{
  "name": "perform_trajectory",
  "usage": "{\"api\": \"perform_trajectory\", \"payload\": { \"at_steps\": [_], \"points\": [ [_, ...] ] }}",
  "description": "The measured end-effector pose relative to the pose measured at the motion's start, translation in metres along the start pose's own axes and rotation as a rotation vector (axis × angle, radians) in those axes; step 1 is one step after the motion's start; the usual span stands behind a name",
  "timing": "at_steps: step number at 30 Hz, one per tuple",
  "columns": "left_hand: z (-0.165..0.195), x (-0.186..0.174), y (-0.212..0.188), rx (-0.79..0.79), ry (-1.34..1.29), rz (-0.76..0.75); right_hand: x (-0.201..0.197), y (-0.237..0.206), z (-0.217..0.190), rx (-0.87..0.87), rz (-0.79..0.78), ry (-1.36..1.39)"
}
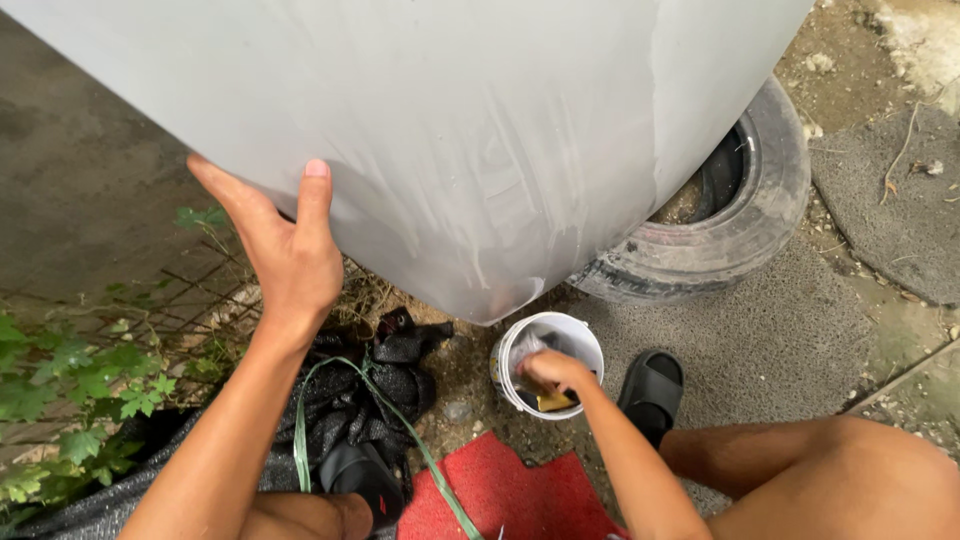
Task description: The person scrubs a large white car part with a wet sponge, repeatedly dipping the sponge into a bucket of water. They wipe the surface in broad strokes and occasionally use a cloth to wipe the part.
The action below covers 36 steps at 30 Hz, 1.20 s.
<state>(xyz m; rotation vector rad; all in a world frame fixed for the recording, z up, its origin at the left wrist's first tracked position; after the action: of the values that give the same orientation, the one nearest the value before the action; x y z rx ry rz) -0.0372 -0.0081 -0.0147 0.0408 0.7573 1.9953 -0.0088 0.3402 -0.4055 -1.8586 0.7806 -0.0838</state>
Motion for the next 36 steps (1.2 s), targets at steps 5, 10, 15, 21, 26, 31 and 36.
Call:
{"api": "perform_trajectory", "payload": {
  "at_steps": [5,10,15,21,26,31,36],
  "points": [
    [-0.008,0.001,-0.003,0.011,0.016,-0.017,-0.017,-0.012,0.014,-0.038,-0.008,0.558],
    [-0.016,0.002,-0.004,-0.012,0.047,-0.052,-0.008,-0.012,0.022,-0.104,-0.028,0.737],
    [-0.017,0.002,-0.005,-0.01,0.03,-0.062,0.005,-0.012,0.017,0.012,0.024,0.188],
    [-0.013,0.002,-0.005,0.018,-0.007,-0.061,0.013,-0.009,0.006,0.033,-0.029,-0.293],
    [-0.013,0.002,-0.006,0.017,-0.044,-0.06,0.02,0.009,0.009,-0.011,-0.059,-0.436],
    [-0.016,0.003,-0.007,0.008,-0.002,-0.058,0.015,0.02,0.01,-0.217,0.014,-0.469],
    [-0.016,0.003,-0.008,0.031,-0.012,-0.056,0.007,0.018,0.012,-0.129,0.114,-0.391]
  ]
}}
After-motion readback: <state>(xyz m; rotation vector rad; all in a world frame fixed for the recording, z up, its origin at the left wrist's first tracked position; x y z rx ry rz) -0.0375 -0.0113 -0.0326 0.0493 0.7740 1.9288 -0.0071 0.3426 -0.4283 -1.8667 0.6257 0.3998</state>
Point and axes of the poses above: each hand's wrist, its own y-axis towards the middle knuckle, its own x-axis out of the palm, z = x × y, the point moved 5 cm from there along y, towards the middle knuckle, and after that the axes turned 1 degree about y, right-handed, at the moved point
